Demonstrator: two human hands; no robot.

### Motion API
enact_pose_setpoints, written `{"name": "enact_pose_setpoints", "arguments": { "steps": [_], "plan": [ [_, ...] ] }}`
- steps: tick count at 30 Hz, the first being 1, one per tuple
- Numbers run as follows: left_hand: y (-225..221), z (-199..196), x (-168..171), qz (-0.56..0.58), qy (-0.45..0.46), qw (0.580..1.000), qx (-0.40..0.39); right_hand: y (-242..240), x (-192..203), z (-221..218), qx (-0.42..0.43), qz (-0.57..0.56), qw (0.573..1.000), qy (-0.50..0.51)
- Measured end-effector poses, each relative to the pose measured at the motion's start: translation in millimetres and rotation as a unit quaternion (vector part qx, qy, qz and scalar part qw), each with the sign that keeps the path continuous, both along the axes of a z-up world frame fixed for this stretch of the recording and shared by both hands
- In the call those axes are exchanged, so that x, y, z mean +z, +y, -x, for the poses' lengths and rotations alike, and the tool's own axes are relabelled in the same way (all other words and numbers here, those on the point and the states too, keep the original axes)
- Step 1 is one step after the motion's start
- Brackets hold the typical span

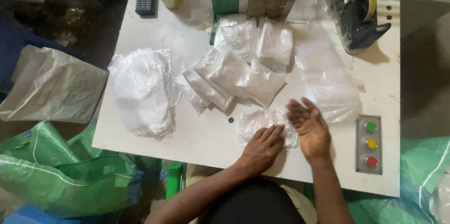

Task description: Manually folding and arranging small plastic bags on a work table in a packaging facility.

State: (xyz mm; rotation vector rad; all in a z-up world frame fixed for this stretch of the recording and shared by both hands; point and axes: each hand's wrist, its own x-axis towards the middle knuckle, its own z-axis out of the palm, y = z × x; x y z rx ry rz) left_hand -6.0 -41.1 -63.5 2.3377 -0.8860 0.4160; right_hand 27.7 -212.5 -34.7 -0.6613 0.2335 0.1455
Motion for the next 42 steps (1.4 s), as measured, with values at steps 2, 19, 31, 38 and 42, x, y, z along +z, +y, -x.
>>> {"name": "enact_pose_setpoints", "arguments": {
  "steps": [2,19,31,38,42],
  "plan": [
    [-7,0,-32,-0.001,-0.084,0.996,-0.007,-37,-2,17,-0.114,0.236,0.964,-0.044],
    [53,-7,47,0.086,0.168,0.968,0.166,17,33,23,0.129,0.718,0.684,-0.012],
    [83,-26,50,-0.067,0.282,0.957,-0.017,21,40,23,0.309,0.703,0.624,-0.145],
    [93,-30,72,0.2,0.686,0.699,-0.021,19,77,23,0.371,0.562,0.723,-0.156],
    [95,-14,83,0.272,0.697,0.662,0.042,-20,87,-18,0.425,0.476,0.767,-0.065]
  ]
}}
